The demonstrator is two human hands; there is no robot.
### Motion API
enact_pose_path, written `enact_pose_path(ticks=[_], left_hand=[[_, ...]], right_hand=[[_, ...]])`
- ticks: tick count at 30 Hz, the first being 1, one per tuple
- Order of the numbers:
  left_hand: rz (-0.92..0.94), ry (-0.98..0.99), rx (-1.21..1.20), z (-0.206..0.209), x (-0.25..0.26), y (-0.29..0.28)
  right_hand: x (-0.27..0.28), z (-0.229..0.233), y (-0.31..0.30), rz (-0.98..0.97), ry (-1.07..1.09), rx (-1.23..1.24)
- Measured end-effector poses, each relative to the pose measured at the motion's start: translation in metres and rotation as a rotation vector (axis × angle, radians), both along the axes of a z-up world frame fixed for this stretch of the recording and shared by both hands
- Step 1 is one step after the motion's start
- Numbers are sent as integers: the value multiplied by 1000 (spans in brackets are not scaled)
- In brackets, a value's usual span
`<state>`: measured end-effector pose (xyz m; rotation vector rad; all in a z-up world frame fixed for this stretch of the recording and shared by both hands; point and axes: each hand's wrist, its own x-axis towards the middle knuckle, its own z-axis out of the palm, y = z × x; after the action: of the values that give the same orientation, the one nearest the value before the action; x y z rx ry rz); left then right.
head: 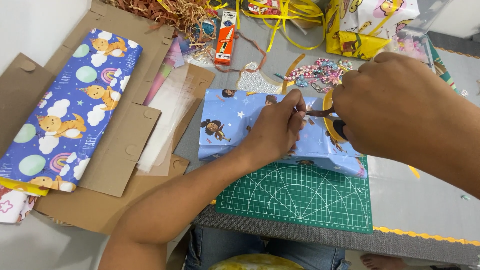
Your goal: Wrapping a small cardboard box with decorative paper using tape and scissors.
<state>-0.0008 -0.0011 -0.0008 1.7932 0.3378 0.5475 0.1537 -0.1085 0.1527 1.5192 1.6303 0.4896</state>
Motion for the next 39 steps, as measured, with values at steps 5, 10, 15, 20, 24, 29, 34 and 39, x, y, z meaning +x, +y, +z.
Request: enact_pose_path(ticks=[5,10,15,20,24,29,34,39], left_hand=[[13,-92,52,-8,3,1],[4,-33,-17,-6,2,1],[11,43,-86,4,2,1],[43,95,-47,3,3,1],[50,140,-69,5,4,1],[86,76,10,1,4,2],[74,149,-22,13,1,-1],[72,199,-58,14,0,0]], right_hand=[[3,-2,-6,-113,-2,-32],[20,6,-22,-198,23,75],[73,-15,-63,-289,164,324],[110,-109,-100,-319,1403,524],[70,-169,-97,-455,1528,790],[70,-183,-97,-586,2009,1024],[89,-148,-131,-644,1377,1081],[145,-179,-154,-745,984,1050]])
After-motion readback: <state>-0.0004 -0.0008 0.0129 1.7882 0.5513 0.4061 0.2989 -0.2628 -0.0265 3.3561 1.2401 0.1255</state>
